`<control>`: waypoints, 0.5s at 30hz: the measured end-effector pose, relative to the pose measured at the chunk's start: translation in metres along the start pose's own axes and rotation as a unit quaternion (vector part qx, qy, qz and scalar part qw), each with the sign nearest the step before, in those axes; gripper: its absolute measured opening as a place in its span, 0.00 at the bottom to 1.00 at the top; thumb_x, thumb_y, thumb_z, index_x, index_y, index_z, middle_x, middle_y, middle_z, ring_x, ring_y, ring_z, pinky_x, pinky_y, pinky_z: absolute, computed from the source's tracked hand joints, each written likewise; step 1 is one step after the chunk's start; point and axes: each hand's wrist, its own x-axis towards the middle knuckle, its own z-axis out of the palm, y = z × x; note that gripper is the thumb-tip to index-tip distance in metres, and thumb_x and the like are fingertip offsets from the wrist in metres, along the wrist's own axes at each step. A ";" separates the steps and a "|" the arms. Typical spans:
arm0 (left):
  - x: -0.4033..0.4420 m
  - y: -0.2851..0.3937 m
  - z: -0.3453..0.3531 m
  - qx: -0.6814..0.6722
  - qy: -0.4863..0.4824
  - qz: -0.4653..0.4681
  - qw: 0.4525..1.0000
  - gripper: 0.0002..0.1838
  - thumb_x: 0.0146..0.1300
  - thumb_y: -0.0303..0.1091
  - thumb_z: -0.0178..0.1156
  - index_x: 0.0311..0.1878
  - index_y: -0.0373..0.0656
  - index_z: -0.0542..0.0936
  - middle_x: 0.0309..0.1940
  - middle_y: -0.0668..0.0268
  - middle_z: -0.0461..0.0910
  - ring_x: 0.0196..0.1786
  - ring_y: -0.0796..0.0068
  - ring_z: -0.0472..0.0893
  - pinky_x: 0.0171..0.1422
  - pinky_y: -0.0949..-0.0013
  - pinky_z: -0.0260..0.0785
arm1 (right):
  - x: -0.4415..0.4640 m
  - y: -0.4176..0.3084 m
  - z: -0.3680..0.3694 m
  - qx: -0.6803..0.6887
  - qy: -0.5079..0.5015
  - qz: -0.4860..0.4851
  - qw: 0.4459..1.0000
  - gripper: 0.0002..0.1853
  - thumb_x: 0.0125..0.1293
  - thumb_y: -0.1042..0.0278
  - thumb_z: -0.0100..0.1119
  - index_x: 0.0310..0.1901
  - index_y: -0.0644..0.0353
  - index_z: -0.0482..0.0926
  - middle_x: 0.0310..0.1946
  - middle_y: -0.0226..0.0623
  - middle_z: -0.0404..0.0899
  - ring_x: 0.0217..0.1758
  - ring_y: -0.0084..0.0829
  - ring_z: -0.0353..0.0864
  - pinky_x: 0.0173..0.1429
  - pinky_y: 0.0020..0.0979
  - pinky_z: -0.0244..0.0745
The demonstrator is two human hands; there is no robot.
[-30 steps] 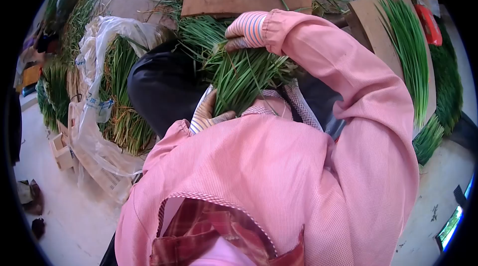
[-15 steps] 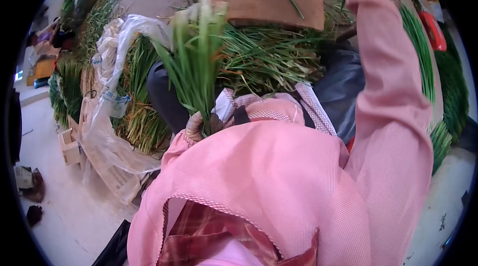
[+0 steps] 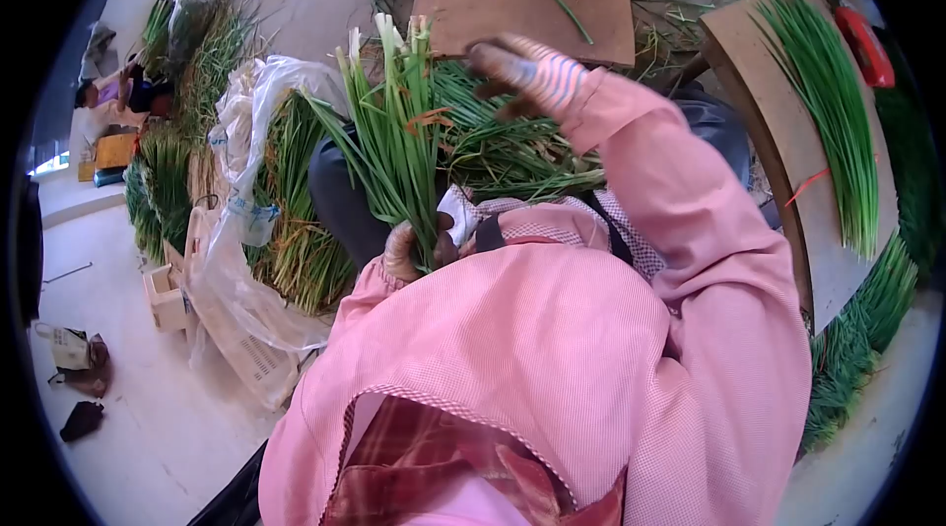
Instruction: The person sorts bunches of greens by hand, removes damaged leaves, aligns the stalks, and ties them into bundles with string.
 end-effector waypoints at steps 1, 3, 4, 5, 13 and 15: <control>0.003 0.002 0.016 0.002 -0.001 0.000 1.000 0.21 0.51 0.46 0.58 0.43 0.38 0.74 0.22 0.62 0.75 0.24 0.68 0.74 0.35 0.69 0.70 | 0.003 0.006 0.009 0.020 -0.026 -0.013 0.999 0.38 0.50 0.36 0.53 0.58 0.52 0.61 0.51 0.35 0.67 0.45 0.33 0.72 0.31 0.23 0.69; 0.006 0.004 0.045 0.097 0.101 0.149 0.979 0.19 0.48 0.32 0.63 0.44 0.36 0.73 0.33 0.60 0.77 0.34 0.69 0.78 0.41 0.68 0.71 | 0.002 0.006 0.022 0.035 -0.039 -0.046 0.998 0.36 0.52 0.41 0.53 0.59 0.52 0.59 0.51 0.34 0.68 0.44 0.31 0.74 0.28 0.21 0.67; 0.004 0.015 0.041 0.152 0.102 0.110 0.977 0.19 0.47 0.29 0.64 0.45 0.39 0.74 0.38 0.62 0.77 0.41 0.70 0.76 0.48 0.68 0.69 | -0.001 -0.001 0.025 0.009 -0.015 -0.022 1.000 0.33 0.53 0.49 0.57 0.58 0.53 0.60 0.48 0.33 0.70 0.44 0.28 0.75 0.27 0.19 0.66; 0.003 0.019 0.044 0.158 0.103 0.106 0.976 0.19 0.47 0.29 0.64 0.45 0.39 0.74 0.38 0.62 0.77 0.41 0.70 0.76 0.48 0.68 0.69 | 0.003 0.004 0.020 -0.059 0.006 -0.041 0.997 0.29 0.54 0.60 0.58 0.57 0.55 0.62 0.45 0.32 0.73 0.44 0.25 0.76 0.27 0.18 0.65; 0.014 0.005 0.053 0.120 0.111 0.051 0.985 0.18 0.51 0.25 0.61 0.47 0.41 0.73 0.40 0.65 0.76 0.41 0.71 0.76 0.45 0.70 0.71 | -0.011 0.032 -0.017 -0.044 0.120 -0.032 0.991 0.17 0.58 0.71 0.49 0.50 0.59 0.68 0.25 0.28 0.74 0.22 0.18 0.70 0.23 0.18 0.63; 0.015 -0.005 0.052 0.148 0.111 0.084 0.979 0.20 0.49 0.22 0.60 0.48 0.43 0.73 0.41 0.66 0.76 0.41 0.71 0.76 0.45 0.69 0.71 | -0.013 0.032 -0.022 0.040 0.181 -0.033 0.982 0.13 0.60 0.70 0.44 0.47 0.59 0.70 0.15 0.26 0.68 0.14 0.17 0.63 0.17 0.19 0.57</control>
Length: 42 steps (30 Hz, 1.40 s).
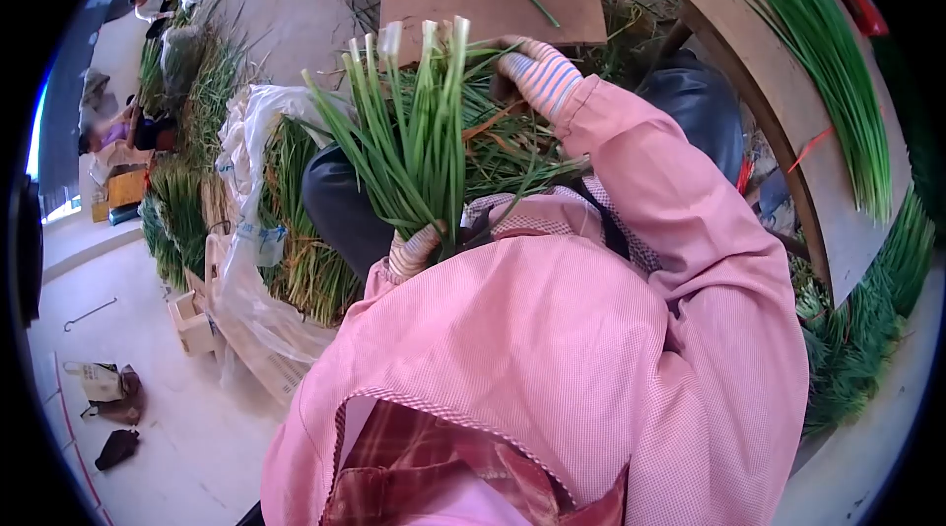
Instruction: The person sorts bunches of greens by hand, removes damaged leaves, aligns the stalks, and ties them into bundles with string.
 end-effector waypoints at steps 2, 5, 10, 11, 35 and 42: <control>0.003 -0.005 -0.005 0.021 -0.006 0.008 1.000 0.21 0.48 0.19 0.60 0.47 0.44 0.73 0.42 0.65 0.76 0.42 0.71 0.76 0.47 0.68 0.70 | 0.007 0.000 -0.007 0.047 0.054 -0.029 0.997 0.11 0.60 0.70 0.44 0.44 0.58 0.72 0.14 0.24 0.65 0.11 0.16 0.59 0.13 0.19 0.52; -0.007 -0.004 0.010 0.069 0.034 0.035 0.996 0.21 0.48 0.14 0.57 0.47 0.44 0.73 0.43 0.64 0.76 0.44 0.71 0.75 0.49 0.68 0.68 | 0.037 -0.004 -0.025 0.018 0.141 -0.031 0.989 0.12 0.62 0.69 0.39 0.40 0.57 0.74 0.13 0.23 0.64 0.10 0.15 0.56 0.11 0.17 0.49; -0.008 -0.008 0.002 0.055 0.068 0.043 0.995 0.22 0.48 0.13 0.55 0.47 0.45 0.73 0.44 0.64 0.75 0.45 0.70 0.75 0.50 0.68 0.68 | 0.101 -0.001 -0.142 -0.260 0.303 -0.073 0.914 0.07 0.57 0.63 0.46 0.30 0.56 0.72 0.20 0.33 0.70 0.15 0.30 0.68 0.18 0.31 0.63; -0.007 -0.006 0.003 0.065 0.080 0.037 0.994 0.22 0.49 0.13 0.54 0.47 0.45 0.73 0.44 0.64 0.75 0.45 0.70 0.75 0.50 0.68 0.68 | 0.099 -0.010 -0.159 -0.068 0.298 -0.092 0.948 0.07 0.57 0.63 0.48 0.32 0.53 0.74 0.16 0.30 0.66 0.13 0.26 0.66 0.14 0.29 0.58; -0.002 -0.011 0.006 0.044 -0.015 0.061 0.997 0.19 0.51 0.19 0.59 0.47 0.44 0.73 0.45 0.64 0.75 0.48 0.74 0.74 0.54 0.68 0.66 | 0.088 -0.060 -0.077 -0.177 0.140 -0.321 0.920 0.13 0.58 0.57 0.56 0.38 0.57 0.77 0.26 0.24 0.73 0.26 0.17 0.68 0.30 0.22 0.63; 0.003 -0.012 0.010 0.086 0.026 0.024 0.996 0.19 0.51 0.18 0.58 0.47 0.44 0.73 0.44 0.64 0.76 0.47 0.74 0.75 0.53 0.70 0.67 | 0.020 -0.117 -0.081 -0.148 0.159 -0.204 0.955 0.09 0.56 0.67 0.54 0.37 0.61 0.74 0.27 0.34 0.76 0.23 0.27 0.75 0.27 0.26 0.70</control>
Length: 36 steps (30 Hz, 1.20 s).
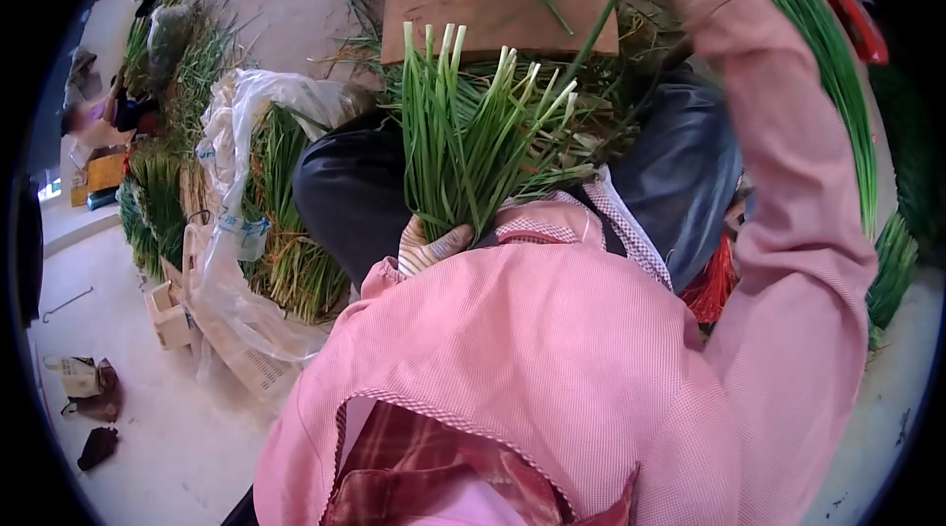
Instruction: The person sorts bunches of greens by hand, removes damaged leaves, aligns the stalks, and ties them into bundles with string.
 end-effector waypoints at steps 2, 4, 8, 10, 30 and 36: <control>0.003 0.001 0.005 0.013 0.007 -0.007 1.000 0.18 0.51 0.18 0.58 0.47 0.43 0.73 0.44 0.64 0.76 0.47 0.74 0.75 0.52 0.70 0.67 | -0.038 0.023 0.048 0.002 -0.118 0.031 0.992 0.10 0.56 0.65 0.51 0.38 0.60 0.74 0.26 0.34 0.76 0.24 0.27 0.75 0.28 0.25 0.69; 0.004 -0.004 0.007 -0.041 -0.008 0.024 0.999 0.18 0.51 0.17 0.57 0.46 0.43 0.73 0.43 0.64 0.76 0.46 0.74 0.75 0.51 0.71 0.68 | -0.072 0.028 0.097 0.101 -0.157 0.109 0.976 0.18 0.52 0.60 0.59 0.44 0.58 0.72 0.28 0.28 0.75 0.27 0.21 0.71 0.32 0.25 0.68; 0.003 -0.004 0.007 0.042 0.013 0.033 0.998 0.17 0.51 0.16 0.56 0.45 0.40 0.73 0.42 0.63 0.76 0.45 0.75 0.75 0.51 0.71 0.67 | -0.100 0.044 0.133 -0.128 -0.295 0.180 0.929 0.31 0.49 0.57 0.64 0.54 0.58 0.64 0.27 0.31 0.74 0.20 0.21 0.69 0.24 0.24 0.66; 0.002 0.001 0.007 0.036 0.021 0.015 0.999 0.17 0.50 0.16 0.57 0.45 0.40 0.73 0.42 0.63 0.76 0.44 0.75 0.75 0.51 0.71 0.67 | -0.088 0.060 0.130 -0.208 -0.337 0.164 0.904 0.24 0.51 0.52 0.60 0.40 0.65 0.72 0.19 0.38 0.75 0.20 0.30 0.74 0.24 0.30 0.69; 0.002 -0.001 -0.003 -0.038 0.013 0.021 0.999 0.20 0.51 0.14 0.53 0.48 0.43 0.70 0.45 0.61 0.74 0.48 0.72 0.74 0.54 0.69 0.66 | -0.006 0.045 0.022 -0.170 -0.214 0.164 0.948 0.17 0.53 0.56 0.60 0.40 0.58 0.75 0.29 0.27 0.75 0.31 0.21 0.72 0.39 0.25 0.69; -0.002 -0.001 0.007 0.039 0.043 0.074 0.996 0.19 0.51 0.14 0.54 0.46 0.43 0.72 0.44 0.61 0.75 0.46 0.73 0.75 0.52 0.69 0.67 | -0.083 0.066 0.093 -0.299 -0.265 0.028 0.916 0.42 0.41 0.56 0.69 0.57 0.66 0.60 0.46 0.44 0.73 0.47 0.34 0.72 0.53 0.29 0.65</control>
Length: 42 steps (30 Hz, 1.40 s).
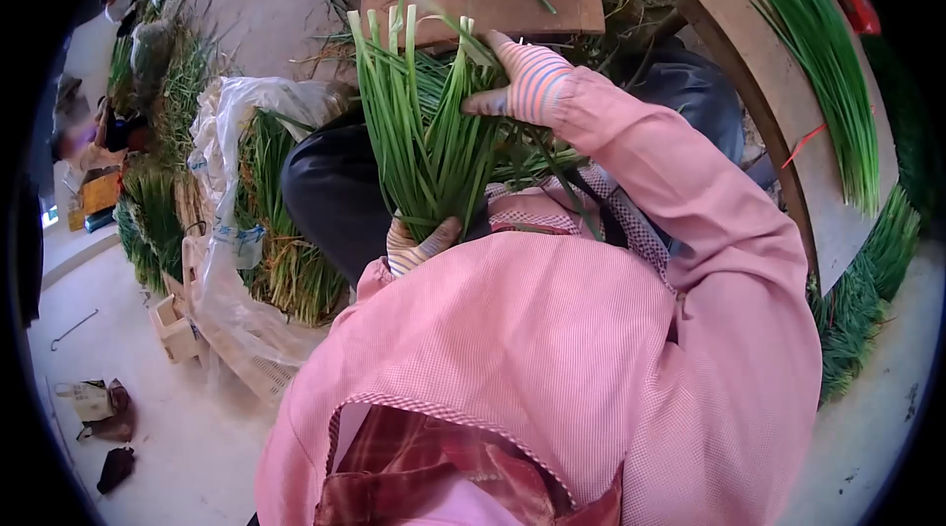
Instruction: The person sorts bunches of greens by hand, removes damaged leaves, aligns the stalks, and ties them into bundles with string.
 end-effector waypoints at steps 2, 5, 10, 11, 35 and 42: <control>-0.001 -0.001 -0.003 0.000 0.002 -0.006 1.000 0.19 0.50 0.14 0.55 0.46 0.42 0.72 0.43 0.62 0.76 0.46 0.74 0.75 0.52 0.70 0.67 | 0.013 0.012 0.007 -0.002 -0.052 0.029 0.998 0.40 0.41 0.55 0.68 0.55 0.65 0.62 0.45 0.46 0.73 0.47 0.33 0.72 0.52 0.29 0.66; -0.001 -0.003 -0.007 0.031 -0.001 -0.014 0.999 0.19 0.50 0.14 0.55 0.46 0.43 0.72 0.44 0.62 0.75 0.46 0.74 0.75 0.52 0.70 0.67 | 0.032 0.039 0.015 0.057 -0.185 0.024 0.981 0.31 0.46 0.55 0.64 0.51 0.61 0.68 0.42 0.41 0.76 0.44 0.32 0.73 0.50 0.30 0.67; -0.006 0.004 -0.005 -0.022 -0.008 -0.041 0.999 0.20 0.50 0.15 0.55 0.47 0.43 0.72 0.45 0.62 0.75 0.47 0.73 0.74 0.53 0.68 0.67 | 0.030 0.007 0.011 -0.205 -0.158 -0.047 0.965 0.12 0.56 0.63 0.48 0.39 0.59 0.71 0.32 0.50 0.75 0.39 0.49 0.73 0.41 0.40 0.68; -0.006 0.004 -0.009 -0.020 -0.004 -0.039 0.999 0.20 0.50 0.15 0.55 0.47 0.43 0.72 0.45 0.62 0.75 0.47 0.73 0.74 0.53 0.68 0.67 | 0.035 0.016 0.013 -0.206 -0.122 -0.042 0.970 0.11 0.57 0.63 0.49 0.39 0.60 0.71 0.32 0.50 0.75 0.39 0.50 0.73 0.41 0.40 0.68; 0.209 0.178 0.036 0.564 -0.117 0.431 0.695 0.20 0.48 0.23 0.58 0.48 0.40 0.72 0.34 0.62 0.78 0.37 0.76 0.78 0.44 0.74 0.69 | 0.007 0.063 -0.027 0.256 0.044 -0.003 0.966 0.14 0.57 0.70 0.54 0.45 0.64 0.71 0.36 0.35 0.76 0.39 0.22 0.72 0.45 0.25 0.68; 0.335 0.123 0.015 0.862 -0.165 0.320 0.358 0.34 0.44 0.30 0.57 0.58 0.62 0.62 0.59 0.66 0.62 0.59 0.64 0.64 0.60 0.57 0.56 | -0.042 0.094 -0.068 0.244 0.116 0.106 0.957 0.08 0.57 0.75 0.52 0.38 0.63 0.74 0.31 0.31 0.75 0.35 0.19 0.70 0.42 0.22 0.67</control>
